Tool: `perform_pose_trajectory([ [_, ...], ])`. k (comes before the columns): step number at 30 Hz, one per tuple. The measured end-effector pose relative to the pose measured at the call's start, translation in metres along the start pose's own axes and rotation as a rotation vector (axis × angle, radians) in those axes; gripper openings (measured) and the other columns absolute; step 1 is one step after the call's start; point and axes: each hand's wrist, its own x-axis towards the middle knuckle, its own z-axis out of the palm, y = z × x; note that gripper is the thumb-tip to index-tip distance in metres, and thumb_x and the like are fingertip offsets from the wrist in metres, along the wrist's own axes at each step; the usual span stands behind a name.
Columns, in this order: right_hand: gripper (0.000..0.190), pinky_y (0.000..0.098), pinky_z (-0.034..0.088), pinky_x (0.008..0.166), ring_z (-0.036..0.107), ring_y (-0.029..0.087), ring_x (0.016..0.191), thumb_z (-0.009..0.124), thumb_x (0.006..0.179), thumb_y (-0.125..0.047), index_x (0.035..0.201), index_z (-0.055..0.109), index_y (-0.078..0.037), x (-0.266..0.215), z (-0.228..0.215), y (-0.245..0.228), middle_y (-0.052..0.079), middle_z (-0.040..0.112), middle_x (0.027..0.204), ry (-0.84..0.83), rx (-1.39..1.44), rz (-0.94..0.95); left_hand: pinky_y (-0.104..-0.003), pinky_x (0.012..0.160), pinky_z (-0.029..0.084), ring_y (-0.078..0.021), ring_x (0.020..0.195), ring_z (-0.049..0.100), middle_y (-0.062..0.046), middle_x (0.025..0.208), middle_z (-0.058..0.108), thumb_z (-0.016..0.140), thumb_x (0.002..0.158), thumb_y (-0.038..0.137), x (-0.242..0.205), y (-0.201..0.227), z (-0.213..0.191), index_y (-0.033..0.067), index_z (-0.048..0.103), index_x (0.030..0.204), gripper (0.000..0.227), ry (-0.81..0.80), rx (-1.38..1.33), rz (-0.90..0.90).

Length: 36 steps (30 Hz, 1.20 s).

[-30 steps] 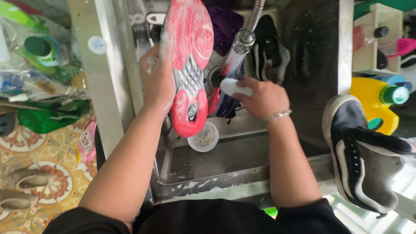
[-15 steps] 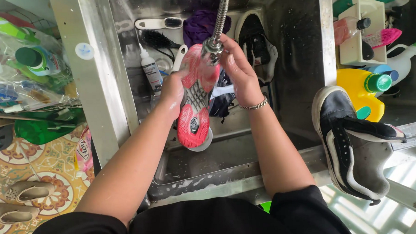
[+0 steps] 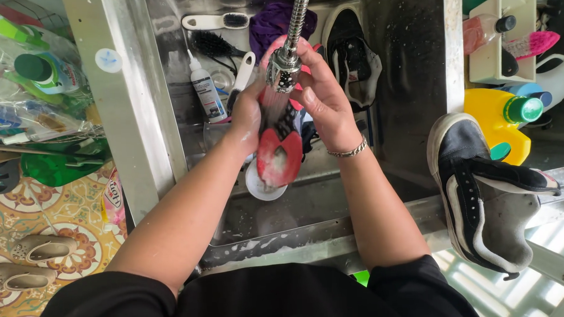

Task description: Clean and scrub shoes at a sink using a brush and soap.

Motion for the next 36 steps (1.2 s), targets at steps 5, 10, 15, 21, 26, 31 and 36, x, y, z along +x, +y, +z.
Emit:
perform_pose_trajectory([
  [5, 0.088, 0.0408, 0.04, 0.122, 0.049, 0.022, 0.142, 0.071, 0.102, -0.048, 0.166, 0.031, -0.003, -0.004, -0.004, -0.002, 0.007, 0.046, 0.155, 0.013, -0.035, 0.003, -0.036, 0.102, 0.05, -0.0177, 0.114, 0.065, -0.006, 0.125, 0.07, 0.05, 0.103, 0.048, -0.011, 0.012, 0.019, 0.0066, 0.063, 0.133, 0.052, -0.011, 0.044, 0.108],
  [10, 0.089, 0.0398, 0.042, 0.12, 0.049, 0.022, 0.144, 0.071, 0.101, -0.05, 0.164, 0.032, -0.002, -0.007, -0.008, -0.005, 0.008, 0.046, 0.155, 0.028, -0.012, -0.003, -0.038, 0.095, 0.054, -0.02, 0.106, 0.068, -0.01, 0.119, 0.072, 0.051, 0.106, 0.05, -0.01, 0.01, 0.021, 0.0027, 0.063, 0.131, 0.055, -0.05, 0.016, 0.158],
  [15, 0.084, 0.0396, 0.045, 0.116, 0.053, 0.022, 0.139, 0.071, 0.102, -0.047, 0.162, 0.035, 0.0, -0.009, -0.018, 0.001, 0.008, 0.051, 0.15, 0.071, 0.013, -0.023, -0.036, 0.096, 0.056, -0.0183, 0.106, 0.068, -0.008, 0.12, 0.07, 0.055, 0.105, 0.045, -0.01, 0.006, 0.026, 0.004, 0.063, 0.13, 0.049, -0.04, -0.08, 0.161],
  [21, 0.075, 0.0406, 0.048, 0.116, 0.059, 0.023, 0.132, 0.069, 0.105, -0.041, 0.159, 0.04, 0.002, -0.007, -0.025, 0.003, 0.01, 0.056, 0.146, 0.13, 0.043, -0.046, -0.035, 0.076, 0.058, -0.0197, 0.084, 0.07, -0.011, 0.104, 0.072, 0.06, 0.102, 0.052, -0.009, -0.004, 0.023, 0.0005, 0.067, 0.122, 0.056, 0.183, 0.136, -0.04],
  [26, 0.066, 0.0393, 0.05, 0.114, 0.061, 0.021, 0.131, 0.065, 0.108, -0.037, 0.158, 0.043, 0.001, -0.005, -0.026, -0.002, 0.01, 0.057, 0.146, 0.124, 0.035, -0.049, -0.035, 0.075, 0.059, -0.0172, 0.084, 0.073, -0.007, 0.107, 0.074, 0.061, 0.096, 0.049, -0.02, -0.013, 0.031, 0.005, 0.069, 0.124, 0.053, 0.171, 0.098, -0.279],
  [31, 0.049, 0.0388, 0.054, 0.107, 0.062, 0.022, 0.124, 0.063, 0.111, -0.022, 0.15, 0.053, 0.004, -0.004, -0.068, 0.042, 0.014, 0.064, 0.138, 0.437, 0.013, -0.044, -0.031, 0.098, 0.054, -0.0147, 0.109, 0.071, -0.006, 0.127, 0.073, 0.063, 0.095, 0.039, -0.028, -0.017, 0.034, 0.0054, 0.066, 0.132, 0.051, 0.033, 0.1, -0.201],
  [36, 0.052, 0.0317, 0.055, 0.091, 0.062, 0.02, 0.107, 0.067, 0.095, -0.016, 0.145, 0.055, -0.008, -0.007, -0.098, 0.09, 0.011, 0.064, 0.125, 0.771, -0.524, 0.313, -0.034, 0.103, 0.05, -0.0184, 0.115, 0.068, -0.009, 0.131, 0.071, 0.062, 0.099, 0.037, -0.016, -0.024, 0.017, -0.0014, 0.066, 0.133, 0.051, 0.206, 0.029, -0.119],
])
